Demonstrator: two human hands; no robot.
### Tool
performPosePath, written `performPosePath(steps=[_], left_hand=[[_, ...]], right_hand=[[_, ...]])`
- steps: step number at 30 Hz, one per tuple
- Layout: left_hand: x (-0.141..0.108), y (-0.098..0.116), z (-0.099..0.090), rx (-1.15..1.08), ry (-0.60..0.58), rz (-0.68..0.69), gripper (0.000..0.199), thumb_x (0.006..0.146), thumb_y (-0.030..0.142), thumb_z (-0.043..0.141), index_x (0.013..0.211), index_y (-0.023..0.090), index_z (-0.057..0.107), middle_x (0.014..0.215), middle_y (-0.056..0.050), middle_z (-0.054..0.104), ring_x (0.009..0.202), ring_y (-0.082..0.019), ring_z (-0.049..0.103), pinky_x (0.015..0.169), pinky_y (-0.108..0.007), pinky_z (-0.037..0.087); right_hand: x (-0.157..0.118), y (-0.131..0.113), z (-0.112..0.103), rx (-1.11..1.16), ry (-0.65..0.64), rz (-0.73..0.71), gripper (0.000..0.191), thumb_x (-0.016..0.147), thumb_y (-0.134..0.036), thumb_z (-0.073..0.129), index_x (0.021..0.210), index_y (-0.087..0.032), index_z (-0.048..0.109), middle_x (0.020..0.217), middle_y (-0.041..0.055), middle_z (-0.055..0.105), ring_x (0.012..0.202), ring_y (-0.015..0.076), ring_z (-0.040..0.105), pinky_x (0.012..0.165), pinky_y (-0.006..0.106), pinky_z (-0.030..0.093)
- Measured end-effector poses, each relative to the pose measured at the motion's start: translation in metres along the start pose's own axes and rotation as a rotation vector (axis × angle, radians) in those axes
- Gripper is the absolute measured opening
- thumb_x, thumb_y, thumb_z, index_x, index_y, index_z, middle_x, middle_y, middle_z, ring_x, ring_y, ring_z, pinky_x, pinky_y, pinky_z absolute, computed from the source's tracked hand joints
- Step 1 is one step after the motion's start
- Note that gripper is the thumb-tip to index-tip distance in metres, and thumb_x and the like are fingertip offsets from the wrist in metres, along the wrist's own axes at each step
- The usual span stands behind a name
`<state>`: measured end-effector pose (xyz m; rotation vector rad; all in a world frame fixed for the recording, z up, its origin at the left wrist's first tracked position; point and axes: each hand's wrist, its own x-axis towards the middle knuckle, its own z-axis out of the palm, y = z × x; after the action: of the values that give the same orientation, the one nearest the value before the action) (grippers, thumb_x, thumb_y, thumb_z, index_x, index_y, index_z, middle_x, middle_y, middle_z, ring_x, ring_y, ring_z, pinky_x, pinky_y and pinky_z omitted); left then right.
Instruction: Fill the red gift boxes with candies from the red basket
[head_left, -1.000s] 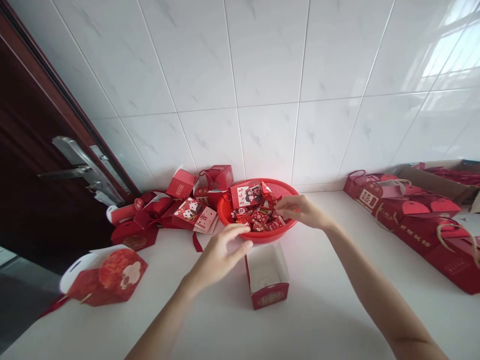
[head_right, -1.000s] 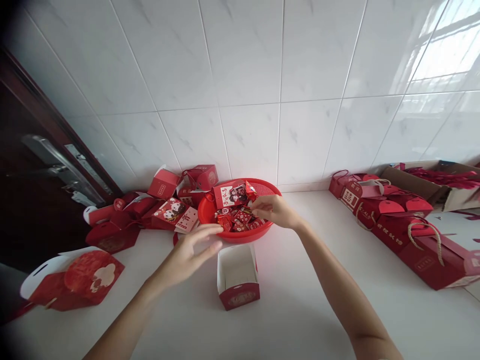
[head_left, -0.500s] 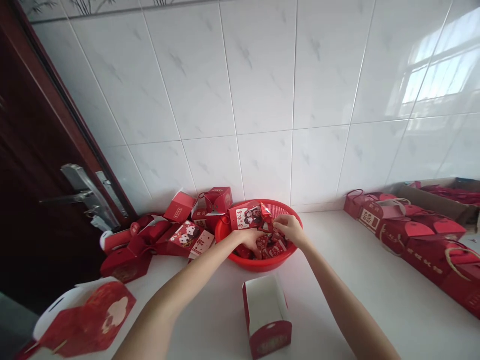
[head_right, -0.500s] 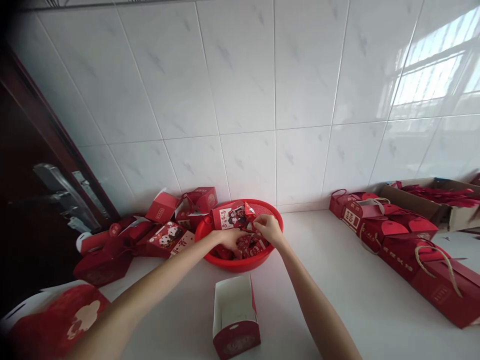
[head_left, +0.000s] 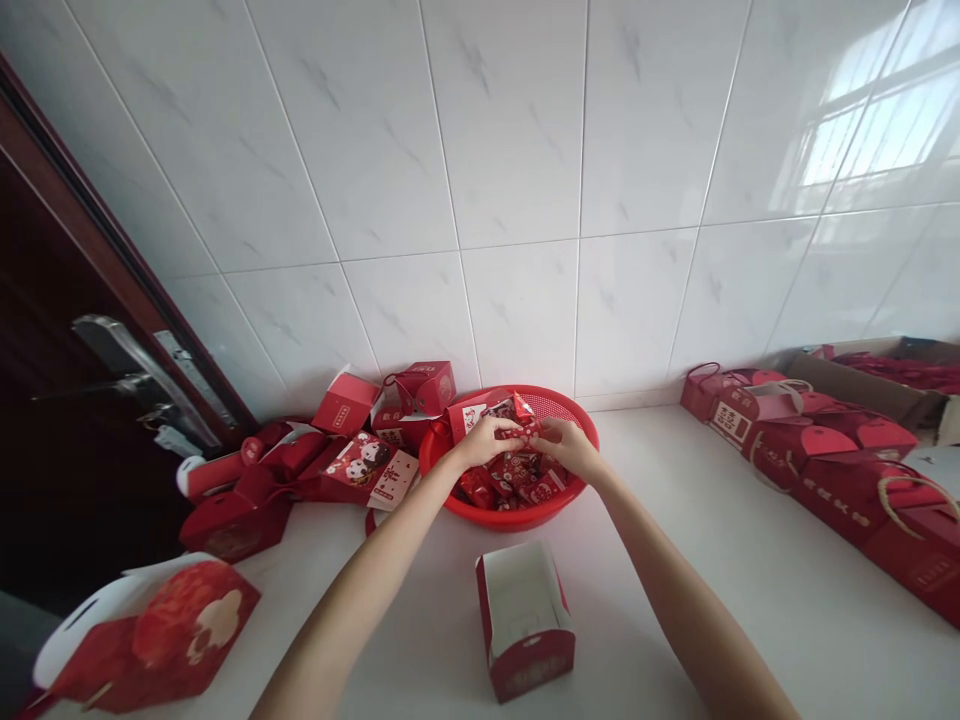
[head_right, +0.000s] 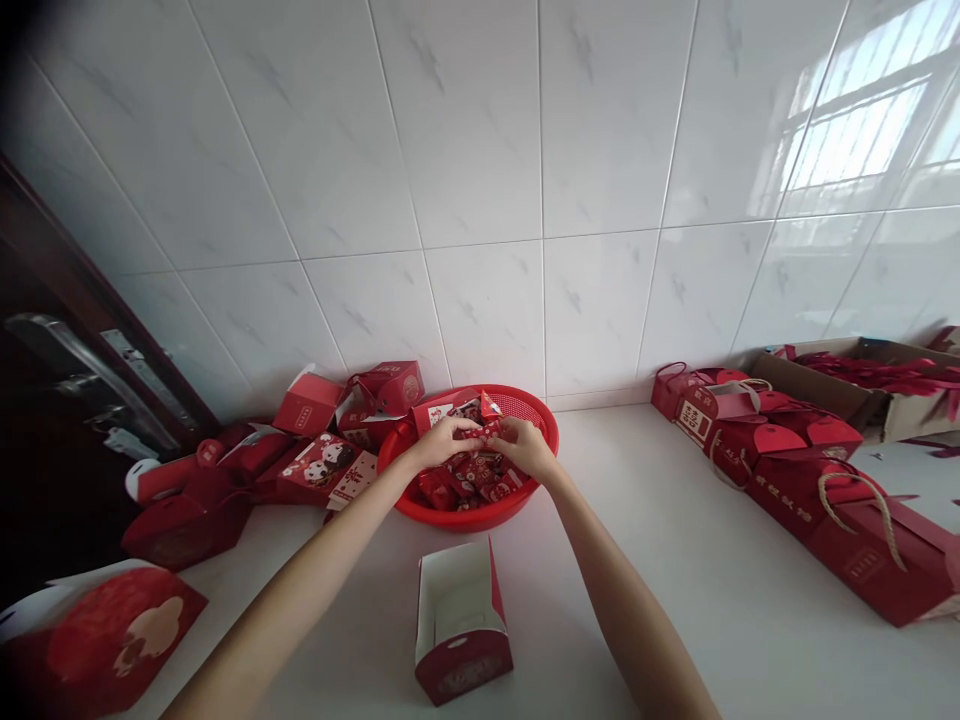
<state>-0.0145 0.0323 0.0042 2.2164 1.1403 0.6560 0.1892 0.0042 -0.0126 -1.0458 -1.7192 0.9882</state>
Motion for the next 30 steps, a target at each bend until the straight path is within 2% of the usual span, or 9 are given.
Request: performPosePath(steps=[3, 6, 9, 12, 16, 18, 21, 26, 30], left_hand=[[0.000, 0.000, 0.001, -0.140, -0.024, 0.046, 0.037, 0.083, 0.044, 0.070, 0.100, 0.012, 0.076, 0.102, -0.011, 0.078, 0.100, -0.028, 0.068, 0.091, -0.036, 0.051], [0.000, -0.002, 0.003, -0.029, -0.082, -0.027, 0.034, 0.084, 0.036, 0.068, 0.107, 0.013, 0.074, 0.110, -0.010, 0.077, 0.106, -0.028, 0.067, 0.092, -0.033, 0.051], [0.000, -0.008, 0.006, 0.114, -0.169, -0.129, 0.029, 0.076, 0.025, 0.072, 0.103, 0.016, 0.075, 0.107, -0.008, 0.078, 0.102, -0.028, 0.069, 0.088, -0.032, 0.051], [-0.002, -0.013, 0.010, 0.136, -0.250, -0.174, 0.032, 0.066, 0.016, 0.076, 0.098, 0.020, 0.077, 0.100, -0.004, 0.079, 0.095, -0.027, 0.071, 0.082, -0.029, 0.051], [-0.002, -0.014, 0.017, 0.107, -0.276, -0.179, 0.043, 0.062, 0.012, 0.076, 0.103, 0.024, 0.075, 0.097, 0.001, 0.079, 0.091, -0.023, 0.071, 0.076, -0.024, 0.051], [-0.001, -0.013, 0.019, 0.079, -0.243, -0.163, 0.042, 0.062, 0.011, 0.075, 0.102, 0.023, 0.075, 0.093, 0.002, 0.078, 0.089, -0.022, 0.071, 0.076, -0.024, 0.051], [0.003, -0.014, 0.018, 0.027, -0.131, -0.147, 0.033, 0.067, 0.010, 0.072, 0.099, 0.018, 0.075, 0.089, -0.002, 0.077, 0.086, -0.022, 0.070, 0.078, -0.028, 0.052], [0.009, -0.022, 0.005, -0.093, 0.108, -0.134, 0.023, 0.077, 0.015, 0.066, 0.098, 0.015, 0.076, 0.103, -0.008, 0.076, 0.100, -0.024, 0.069, 0.089, -0.032, 0.052], [0.010, -0.022, 0.000, -0.193, 0.172, -0.120, 0.020, 0.081, 0.021, 0.063, 0.096, 0.015, 0.075, 0.100, -0.007, 0.076, 0.096, -0.023, 0.069, 0.085, -0.032, 0.053]], right_hand=[[-0.001, -0.001, -0.001, 0.023, -0.002, -0.032, 0.034, 0.076, -0.048, 0.067, 0.067, -0.020, 0.051, 0.064, -0.0017, 0.055, 0.061, 0.0143, 0.052, 0.055, 0.027, 0.042], [0.000, -0.002, -0.001, 0.061, 0.077, -0.032, 0.039, 0.073, -0.046, 0.067, 0.060, -0.022, 0.039, 0.058, -0.0047, 0.044, 0.056, 0.0113, 0.042, 0.051, 0.026, 0.035], [0.000, -0.002, -0.001, 0.095, 0.153, -0.024, 0.040, 0.070, -0.041, 0.066, 0.057, -0.023, 0.032, 0.055, -0.0061, 0.036, 0.052, 0.0099, 0.035, 0.048, 0.025, 0.028], [0.000, -0.002, -0.001, 0.127, 0.168, -0.008, 0.039, 0.069, -0.038, 0.066, 0.057, -0.023, 0.032, 0.053, -0.0058, 0.037, 0.052, 0.0099, 0.036, 0.048, 0.025, 0.028], [0.000, -0.003, 0.000, 0.223, 0.175, 0.021, 0.032, 0.068, -0.038, 0.068, 0.059, -0.022, 0.042, 0.056, -0.0032, 0.051, 0.055, 0.0126, 0.047, 0.051, 0.025, 0.036], [0.000, -0.004, 0.000, 0.270, 0.173, 0.051, 0.027, 0.067, -0.037, 0.069, 0.061, -0.022, 0.047, 0.057, -0.0027, 0.056, 0.055, 0.0134, 0.050, 0.052, 0.026, 0.038], [0.000, -0.005, -0.001, 0.324, 0.174, 0.098, 0.022, 0.065, -0.034, 0.070, 0.064, -0.022, 0.052, 0.057, -0.0031, 0.059, 0.053, 0.0133, 0.051, 0.053, 0.027, 0.040], [0.001, -0.007, -0.001, 0.425, 0.197, 0.091, 0.024, 0.063, -0.037, 0.075, 0.066, -0.021, 0.057, 0.064, -0.0008, 0.064, 0.061, 0.0161, 0.057, 0.060, 0.030, 0.046], [0.000, -0.008, -0.002, 0.400, 0.188, 0.074, 0.031, 0.066, -0.043, 0.075, 0.062, -0.021, 0.054, 0.063, -0.0013, 0.062, 0.060, 0.0146, 0.054, 0.059, 0.028, 0.043]])
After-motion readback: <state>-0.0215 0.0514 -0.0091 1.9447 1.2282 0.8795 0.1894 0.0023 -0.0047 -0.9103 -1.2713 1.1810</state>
